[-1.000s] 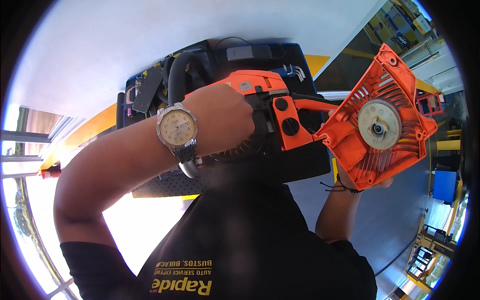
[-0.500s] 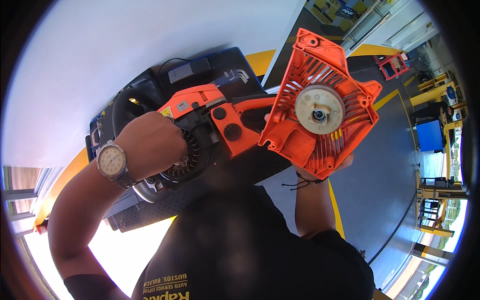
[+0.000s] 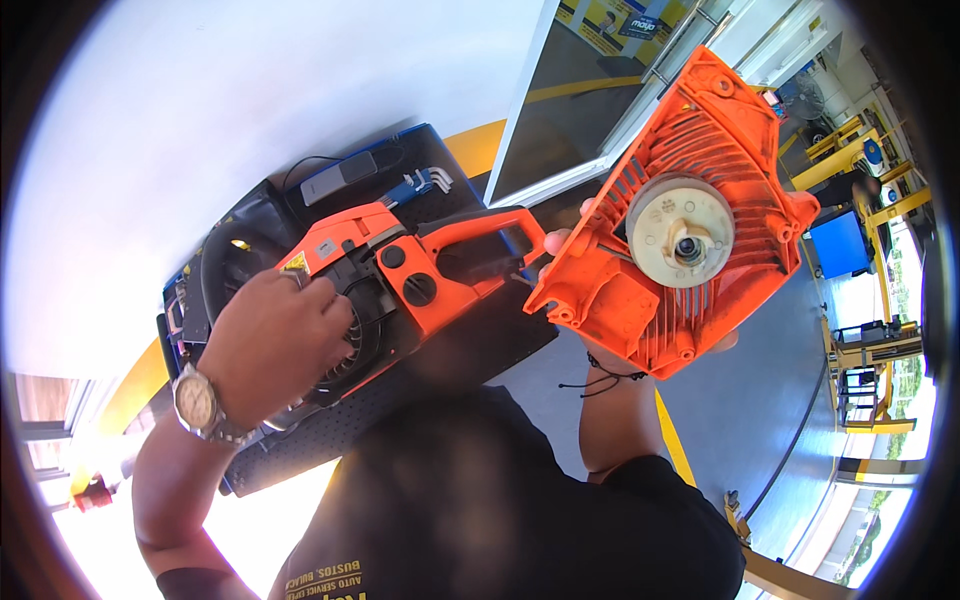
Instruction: The person retrieves a chainsaw from a cart, places it on a tool cart, and uses an Allen key to remove screws from the chainsaw's side cover. The person then removes the cover and pulls out the starter cord, inspecting the internal components.
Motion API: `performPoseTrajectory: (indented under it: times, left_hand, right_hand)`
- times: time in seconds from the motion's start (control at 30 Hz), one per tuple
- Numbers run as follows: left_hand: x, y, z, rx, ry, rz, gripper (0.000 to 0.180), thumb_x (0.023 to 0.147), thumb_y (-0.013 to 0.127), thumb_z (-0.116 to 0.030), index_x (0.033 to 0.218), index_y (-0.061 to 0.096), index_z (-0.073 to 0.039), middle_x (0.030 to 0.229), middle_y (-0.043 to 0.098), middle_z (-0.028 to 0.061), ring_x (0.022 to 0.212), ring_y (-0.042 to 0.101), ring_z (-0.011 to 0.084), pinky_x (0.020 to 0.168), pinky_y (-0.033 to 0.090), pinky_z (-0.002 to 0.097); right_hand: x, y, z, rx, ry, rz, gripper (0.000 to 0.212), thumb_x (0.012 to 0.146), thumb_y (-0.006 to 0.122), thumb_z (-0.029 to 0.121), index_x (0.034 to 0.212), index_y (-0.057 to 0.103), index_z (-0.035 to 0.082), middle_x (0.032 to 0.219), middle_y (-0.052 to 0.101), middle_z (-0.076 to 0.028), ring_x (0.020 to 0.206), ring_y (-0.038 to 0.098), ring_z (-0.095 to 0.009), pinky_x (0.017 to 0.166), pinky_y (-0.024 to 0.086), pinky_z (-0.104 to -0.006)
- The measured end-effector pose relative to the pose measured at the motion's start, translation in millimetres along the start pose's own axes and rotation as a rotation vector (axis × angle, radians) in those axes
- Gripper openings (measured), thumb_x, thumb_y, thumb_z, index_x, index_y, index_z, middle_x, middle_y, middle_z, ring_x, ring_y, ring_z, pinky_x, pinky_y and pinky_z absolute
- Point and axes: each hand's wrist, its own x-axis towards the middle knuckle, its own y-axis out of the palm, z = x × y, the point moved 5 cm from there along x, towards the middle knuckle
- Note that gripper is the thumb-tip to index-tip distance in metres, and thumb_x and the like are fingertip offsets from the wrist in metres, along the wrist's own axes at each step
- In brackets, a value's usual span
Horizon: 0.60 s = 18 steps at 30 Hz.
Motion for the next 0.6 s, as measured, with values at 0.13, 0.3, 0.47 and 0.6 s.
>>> performPoseTrajectory:
  times: [0.13,0.3,0.47,0.6]
  left_hand:
    - [6,-29,-43,-0.275,0.092,-0.361,0.033,0.08,0.084,-0.029,0.101,0.069,-0.009,0.084,0.062,0.0039,0.071,0.064,0.0218,0.065,0.05,0.0363]
    - [-1,-35,-78,-0.666,0.122,-0.701,0.039,0.077,0.09,-0.031,0.099,0.07,-0.006,0.075,0.064,0.0026,0.055,0.06,0.0197,0.049,0.046,0.0316]
    - [13,-39,-99,-0.812,0.224,-0.834,0.048,0.076,0.093,-0.024,0.111,0.07,-0.002,0.086,0.067,0.0086,0.066,0.065,0.0217,0.056,0.052,0.0318]
    - [24,-39,-97,-0.918,0.162,-0.871,0.054,0.076,0.093,-0.018,0.122,0.069,0.0,0.101,0.065,0.0126,0.083,0.066,0.0229,0.068,0.055,0.0334]
  right_hand:
    - [2,15,-12,0.071,-0.071,-0.02,0.08,0.103,0.058,0.052,0.166,0.024,0.017,0.169,0.019,-0.025,0.156,0.022,-0.044,0.126,0.027,-0.063]
    - [27,15,-56,0.167,-0.228,-0.007,0.08,0.102,0.059,0.05,0.165,0.024,0.015,0.169,0.021,-0.025,0.156,0.024,-0.044,0.126,0.028,-0.0615]
    - [13,18,-61,0.015,-0.316,-0.141,0.08,0.102,0.059,0.05,0.165,0.024,0.015,0.169,0.021,-0.025,0.155,0.024,-0.043,0.125,0.028,-0.0613]
    - [2,11,-66,-0.117,-0.324,-0.266,0.08,0.102,0.059,0.05,0.165,0.024,0.014,0.168,0.022,-0.025,0.155,0.024,-0.043,0.125,0.029,-0.0611]
